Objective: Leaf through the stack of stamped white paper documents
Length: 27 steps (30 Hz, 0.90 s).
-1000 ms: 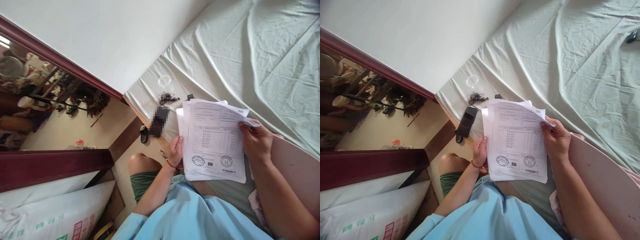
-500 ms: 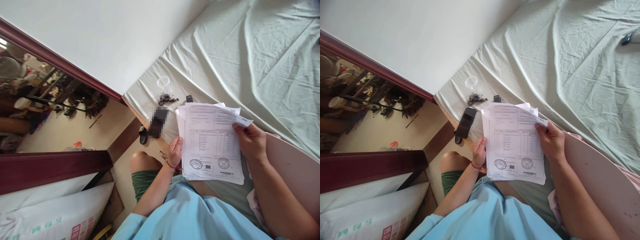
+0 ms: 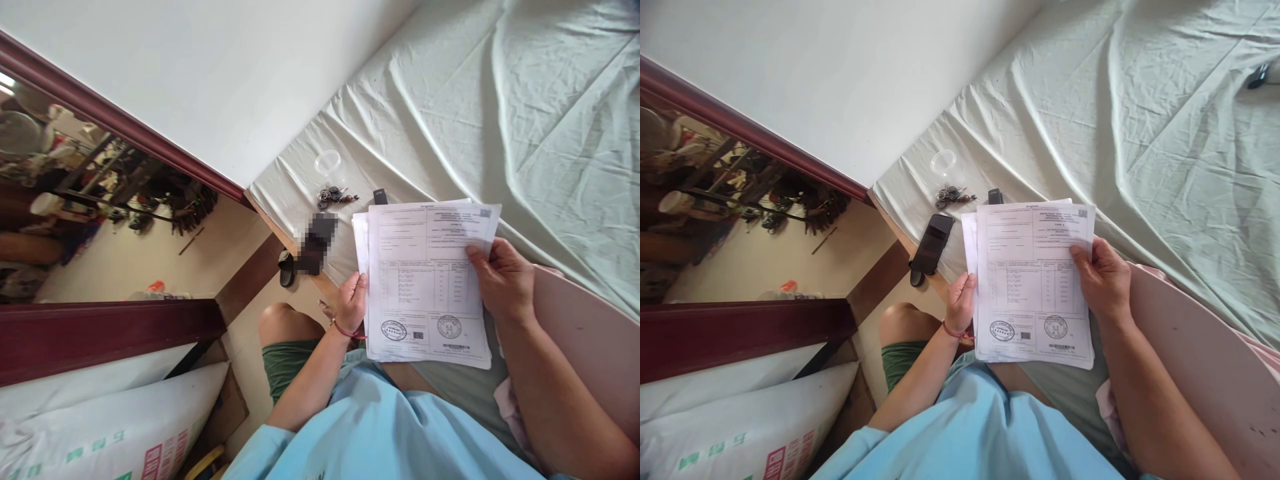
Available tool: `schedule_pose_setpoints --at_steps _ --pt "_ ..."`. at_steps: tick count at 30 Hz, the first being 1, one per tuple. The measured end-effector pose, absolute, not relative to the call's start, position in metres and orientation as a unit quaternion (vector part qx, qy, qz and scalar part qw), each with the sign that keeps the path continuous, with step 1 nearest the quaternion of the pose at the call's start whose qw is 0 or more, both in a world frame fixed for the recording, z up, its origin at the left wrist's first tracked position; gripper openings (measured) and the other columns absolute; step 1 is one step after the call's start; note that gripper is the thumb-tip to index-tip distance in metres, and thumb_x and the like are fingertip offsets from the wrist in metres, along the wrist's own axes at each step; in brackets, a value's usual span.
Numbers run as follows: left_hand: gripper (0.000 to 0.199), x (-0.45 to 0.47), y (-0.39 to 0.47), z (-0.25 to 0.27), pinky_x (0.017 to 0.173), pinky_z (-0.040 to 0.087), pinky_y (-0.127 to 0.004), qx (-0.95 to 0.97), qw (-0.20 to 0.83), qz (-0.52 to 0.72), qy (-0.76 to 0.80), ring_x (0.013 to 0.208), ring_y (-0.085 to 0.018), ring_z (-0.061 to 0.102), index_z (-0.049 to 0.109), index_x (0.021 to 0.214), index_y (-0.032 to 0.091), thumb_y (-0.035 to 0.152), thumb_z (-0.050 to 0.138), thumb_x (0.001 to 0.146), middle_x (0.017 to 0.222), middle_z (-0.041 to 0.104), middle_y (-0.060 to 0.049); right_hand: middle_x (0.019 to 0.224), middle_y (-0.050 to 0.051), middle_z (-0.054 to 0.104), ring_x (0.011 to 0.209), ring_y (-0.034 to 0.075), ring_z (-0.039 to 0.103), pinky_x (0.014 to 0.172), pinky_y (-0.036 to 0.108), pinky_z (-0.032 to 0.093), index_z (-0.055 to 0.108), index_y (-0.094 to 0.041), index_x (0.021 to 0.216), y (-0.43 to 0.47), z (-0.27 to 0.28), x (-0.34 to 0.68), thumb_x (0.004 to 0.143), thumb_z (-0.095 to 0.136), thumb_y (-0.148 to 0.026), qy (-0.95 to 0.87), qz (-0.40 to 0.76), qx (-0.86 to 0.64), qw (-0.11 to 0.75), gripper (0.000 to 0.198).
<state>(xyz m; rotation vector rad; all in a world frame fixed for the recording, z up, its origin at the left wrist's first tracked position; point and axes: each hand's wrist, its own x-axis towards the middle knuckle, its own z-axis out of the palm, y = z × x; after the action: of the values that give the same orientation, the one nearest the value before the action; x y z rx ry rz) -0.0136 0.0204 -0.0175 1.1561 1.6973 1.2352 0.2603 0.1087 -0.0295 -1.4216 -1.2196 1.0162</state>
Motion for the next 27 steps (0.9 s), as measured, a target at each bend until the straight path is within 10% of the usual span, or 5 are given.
schedule_pose_setpoints --at_steps 27 --pt "0.064 -0.009 0.019 -0.02 0.057 0.032 -0.03 0.418 0.36 0.51 0.659 0.06 -0.014 0.038 0.051 0.068 0.022 0.079 0.059 0.096 0.062 0.044 0.002 0.087 -0.001 0.076 0.075 0.017 0.065 0.075 0.035 0.053 0.083 -0.03 0.099 0.109 -0.031 0.256 0.096 0.079 -0.044 -0.566 0.354 -0.528 0.526 0.015"
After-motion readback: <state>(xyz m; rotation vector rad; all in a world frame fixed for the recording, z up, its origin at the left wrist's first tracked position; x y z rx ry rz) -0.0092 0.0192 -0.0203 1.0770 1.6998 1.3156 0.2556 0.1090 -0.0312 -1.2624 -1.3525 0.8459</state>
